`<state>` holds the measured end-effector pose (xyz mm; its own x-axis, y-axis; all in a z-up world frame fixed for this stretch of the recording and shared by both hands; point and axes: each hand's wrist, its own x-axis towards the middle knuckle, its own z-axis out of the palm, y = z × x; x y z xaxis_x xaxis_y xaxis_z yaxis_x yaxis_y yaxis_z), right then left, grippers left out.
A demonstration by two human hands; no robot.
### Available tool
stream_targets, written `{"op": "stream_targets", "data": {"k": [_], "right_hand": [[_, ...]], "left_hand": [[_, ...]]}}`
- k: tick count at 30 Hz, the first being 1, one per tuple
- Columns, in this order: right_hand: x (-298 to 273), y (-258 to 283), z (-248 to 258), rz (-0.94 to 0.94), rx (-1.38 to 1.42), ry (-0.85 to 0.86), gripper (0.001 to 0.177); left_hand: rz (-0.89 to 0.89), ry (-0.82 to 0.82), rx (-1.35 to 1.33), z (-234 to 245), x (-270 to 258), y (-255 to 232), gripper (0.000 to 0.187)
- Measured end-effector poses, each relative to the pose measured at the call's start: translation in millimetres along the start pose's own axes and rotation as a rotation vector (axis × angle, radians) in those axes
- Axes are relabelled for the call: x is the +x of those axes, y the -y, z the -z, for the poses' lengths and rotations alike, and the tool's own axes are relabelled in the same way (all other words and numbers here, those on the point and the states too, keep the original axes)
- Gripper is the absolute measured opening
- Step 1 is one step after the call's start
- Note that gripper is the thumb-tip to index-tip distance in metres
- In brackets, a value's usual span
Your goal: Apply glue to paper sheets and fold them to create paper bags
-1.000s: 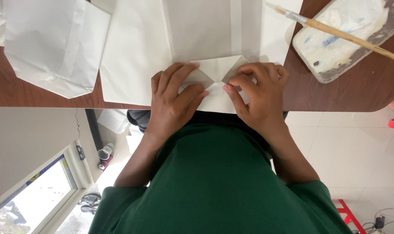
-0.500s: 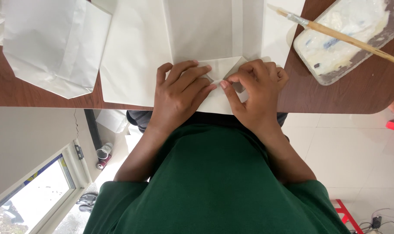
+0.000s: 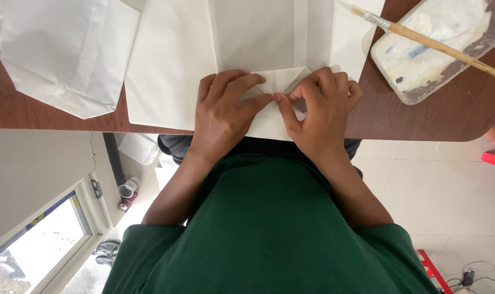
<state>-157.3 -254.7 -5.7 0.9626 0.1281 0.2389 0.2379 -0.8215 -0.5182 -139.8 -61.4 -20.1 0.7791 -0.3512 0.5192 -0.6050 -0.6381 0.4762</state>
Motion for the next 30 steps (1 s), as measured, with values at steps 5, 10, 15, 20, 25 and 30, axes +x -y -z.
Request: {"op": "stream_targets", "data": {"k": [5, 10, 15, 20, 25, 30], "right_hand": [[1.8, -12.3, 11.2, -0.011, 0.181, 0.089, 0.029], [12.0, -23.0, 37.7, 0.037, 0.379, 0.277, 0.019], [14.6, -25.1, 35.1, 0.058, 0.364, 0.267, 0.016], [5.7, -22.3, 21.4, 0.044, 0.228, 0.167, 0.031], [5.4, -18.3, 32.9, 0.057, 0.054, 0.293, 0.063], [4.2, -17.3, 39.2, 0.122, 0.018, 0.326, 0.088]], "left_hand": [[-0.038, 0.074, 0.025, 12.6, 1.9, 4.5, 0.007], [-0.010, 0.142, -0.053, 23.0, 9.7, 5.7, 0.009], [0.020, 0.175, -0.125, 23.1, 12.3, 9.3, 0.008], [-0.010, 0.177, -0.040, 16.8, -1.5, 11.0, 0.023], [-0.106, 0.334, 0.108, 33.8, 2.6, 6.8, 0.049], [-0.078, 0.369, 0.073, 35.3, -0.5, 7.6, 0.054]]}}
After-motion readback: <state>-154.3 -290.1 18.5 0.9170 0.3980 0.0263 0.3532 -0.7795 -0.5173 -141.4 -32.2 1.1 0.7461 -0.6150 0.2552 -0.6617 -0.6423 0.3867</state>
